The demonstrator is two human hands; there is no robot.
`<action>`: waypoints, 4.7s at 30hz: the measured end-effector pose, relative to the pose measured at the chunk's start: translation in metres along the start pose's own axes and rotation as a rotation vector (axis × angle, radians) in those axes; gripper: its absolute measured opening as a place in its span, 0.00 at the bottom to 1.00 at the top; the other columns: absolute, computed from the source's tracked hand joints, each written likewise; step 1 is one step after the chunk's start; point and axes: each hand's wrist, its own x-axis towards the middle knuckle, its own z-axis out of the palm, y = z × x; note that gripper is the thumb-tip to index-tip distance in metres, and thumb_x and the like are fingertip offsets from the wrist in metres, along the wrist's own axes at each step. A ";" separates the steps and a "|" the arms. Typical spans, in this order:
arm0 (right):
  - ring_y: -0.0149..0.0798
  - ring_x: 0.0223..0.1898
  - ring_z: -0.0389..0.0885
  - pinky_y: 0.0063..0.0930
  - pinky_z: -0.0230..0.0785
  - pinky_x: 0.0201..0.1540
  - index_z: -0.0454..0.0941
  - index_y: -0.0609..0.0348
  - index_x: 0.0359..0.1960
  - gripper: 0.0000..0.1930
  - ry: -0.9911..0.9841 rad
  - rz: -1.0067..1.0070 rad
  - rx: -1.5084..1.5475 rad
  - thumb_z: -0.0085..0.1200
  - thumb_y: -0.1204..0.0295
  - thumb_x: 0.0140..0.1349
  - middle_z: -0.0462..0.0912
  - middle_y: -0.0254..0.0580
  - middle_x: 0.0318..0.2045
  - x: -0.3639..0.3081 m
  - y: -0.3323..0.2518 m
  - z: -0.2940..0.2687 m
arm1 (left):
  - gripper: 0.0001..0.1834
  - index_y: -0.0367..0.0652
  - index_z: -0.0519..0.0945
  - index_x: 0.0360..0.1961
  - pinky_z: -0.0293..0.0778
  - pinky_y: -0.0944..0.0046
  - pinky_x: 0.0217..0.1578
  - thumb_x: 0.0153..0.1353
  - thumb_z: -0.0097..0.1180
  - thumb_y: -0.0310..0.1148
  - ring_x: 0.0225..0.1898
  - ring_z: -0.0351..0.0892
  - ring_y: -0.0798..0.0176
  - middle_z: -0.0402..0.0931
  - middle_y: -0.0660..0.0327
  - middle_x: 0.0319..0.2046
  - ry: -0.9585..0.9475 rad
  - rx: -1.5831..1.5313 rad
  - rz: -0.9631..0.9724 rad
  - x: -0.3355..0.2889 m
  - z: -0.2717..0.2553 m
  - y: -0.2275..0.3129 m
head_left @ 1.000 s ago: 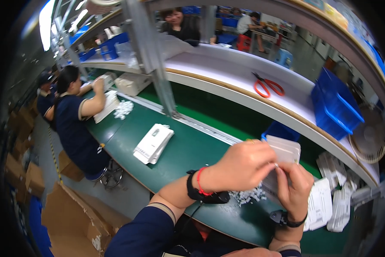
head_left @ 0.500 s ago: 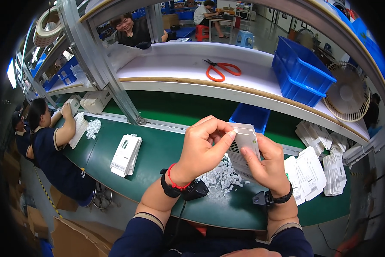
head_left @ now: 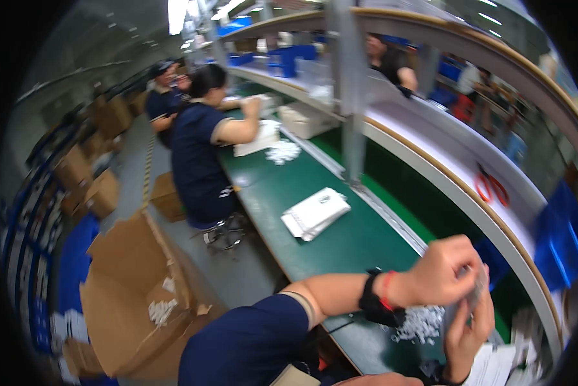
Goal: Assembling and packaging small white plastic components into cardboard sleeves on an assembly line.
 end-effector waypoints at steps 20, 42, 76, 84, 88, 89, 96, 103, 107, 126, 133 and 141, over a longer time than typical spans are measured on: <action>0.50 0.59 0.68 0.33 0.64 0.58 0.64 0.70 0.60 0.20 -0.187 -0.117 0.091 0.45 0.77 0.66 0.66 0.58 0.60 0.011 -0.009 -0.036 | 0.03 0.37 0.73 0.27 0.65 0.69 0.22 0.54 0.54 0.23 0.23 0.68 0.68 0.69 0.60 0.26 -0.153 -0.165 0.012 0.001 -0.008 -0.001; 0.35 0.43 0.71 0.31 0.63 0.51 0.57 0.54 0.35 0.14 -0.068 0.100 0.677 0.54 0.74 0.61 0.71 0.46 0.40 -0.013 0.020 -0.038 | 0.44 0.32 0.67 0.53 0.73 0.63 0.38 0.40 0.71 0.48 0.36 0.77 0.56 0.75 0.52 0.36 -0.494 -0.298 -0.219 -0.003 -0.004 -0.002; 0.49 0.58 0.69 0.37 0.60 0.59 0.79 0.68 0.44 0.21 -0.249 0.300 0.681 0.61 0.65 0.53 0.71 0.53 0.55 -0.001 0.013 -0.008 | 0.52 0.34 0.64 0.59 0.68 0.60 0.54 0.36 0.74 0.52 0.51 0.74 0.58 0.74 0.51 0.48 -0.590 -1.322 -0.510 0.007 -0.025 0.010; 0.43 0.58 0.69 0.31 0.59 0.60 0.81 0.66 0.41 0.16 -0.588 0.050 0.468 0.63 0.69 0.54 0.68 0.45 0.58 0.003 0.016 -0.014 | 0.63 0.26 0.62 0.59 0.67 0.53 0.57 0.31 0.71 0.64 0.53 0.74 0.49 0.73 0.42 0.49 -0.474 -1.168 -0.775 0.003 -0.032 0.023; 0.45 0.35 0.79 0.30 0.69 0.39 0.82 0.65 0.33 0.08 -0.415 0.027 0.387 0.59 0.71 0.56 0.80 0.47 0.34 0.004 0.013 -0.020 | 0.60 0.28 0.61 0.60 0.72 0.54 0.54 0.36 0.69 0.64 0.52 0.75 0.47 0.72 0.40 0.51 -0.434 -1.040 -0.702 -0.002 -0.028 0.012; 0.46 0.22 0.80 0.31 0.71 0.26 0.82 0.63 0.28 0.08 -0.381 -0.040 0.360 0.57 0.70 0.58 0.81 0.45 0.21 0.005 0.014 -0.020 | 0.58 0.30 0.62 0.61 0.72 0.54 0.53 0.39 0.67 0.65 0.52 0.75 0.49 0.72 0.42 0.51 -0.407 -0.927 -0.657 -0.003 -0.030 0.006; 0.44 0.22 0.82 0.28 0.71 0.25 0.81 0.67 0.29 0.07 -0.115 -0.001 0.447 0.56 0.74 0.59 0.82 0.49 0.23 0.004 0.011 -0.021 | 0.26 0.29 0.76 0.44 0.72 0.65 0.41 0.64 0.52 0.48 0.42 0.77 0.64 0.79 0.52 0.40 -0.404 -0.463 -0.214 -0.006 -0.024 -0.006; 0.44 0.25 0.83 0.27 0.73 0.28 0.81 0.68 0.31 0.07 -0.152 0.010 0.527 0.55 0.75 0.59 0.83 0.51 0.26 0.004 0.008 -0.020 | 0.21 0.29 0.72 0.52 0.72 0.66 0.45 0.67 0.49 0.37 0.44 0.76 0.64 0.78 0.52 0.44 -0.379 -0.709 -0.315 -0.007 -0.022 0.005; 0.44 0.25 0.84 0.27 0.73 0.28 0.81 0.69 0.31 0.07 -0.158 0.018 0.516 0.55 0.75 0.59 0.84 0.51 0.27 0.004 0.006 -0.021 | 0.20 0.29 0.71 0.53 0.72 0.66 0.46 0.67 0.49 0.35 0.45 0.76 0.64 0.78 0.52 0.45 -0.406 -0.722 -0.314 -0.006 -0.023 0.005; 0.43 0.23 0.83 0.27 0.72 0.27 0.81 0.69 0.29 0.06 -0.144 0.087 0.470 0.58 0.76 0.55 0.83 0.50 0.24 0.003 0.002 -0.020 | 0.18 0.29 0.75 0.48 0.72 0.66 0.45 0.66 0.51 0.35 0.43 0.76 0.66 0.79 0.53 0.43 -0.371 -0.666 -0.310 -0.007 -0.024 0.007; 0.43 0.23 0.83 0.27 0.72 0.28 0.81 0.68 0.29 0.07 -0.140 0.100 0.451 0.57 0.75 0.55 0.83 0.48 0.24 -0.003 0.005 -0.020 | 0.18 0.29 0.76 0.46 0.74 0.66 0.41 0.67 0.50 0.36 0.40 0.78 0.65 0.81 0.52 0.40 -0.406 -0.642 -0.227 -0.006 -0.018 -0.002; 0.42 0.25 0.83 0.27 0.72 0.31 0.81 0.67 0.29 0.07 -0.138 0.127 0.482 0.55 0.75 0.58 0.84 0.47 0.26 -0.003 0.003 -0.018 | 0.18 0.28 0.77 0.44 0.74 0.66 0.39 0.67 0.50 0.36 0.39 0.78 0.67 0.81 0.51 0.39 -0.441 -0.624 -0.232 -0.003 -0.022 0.001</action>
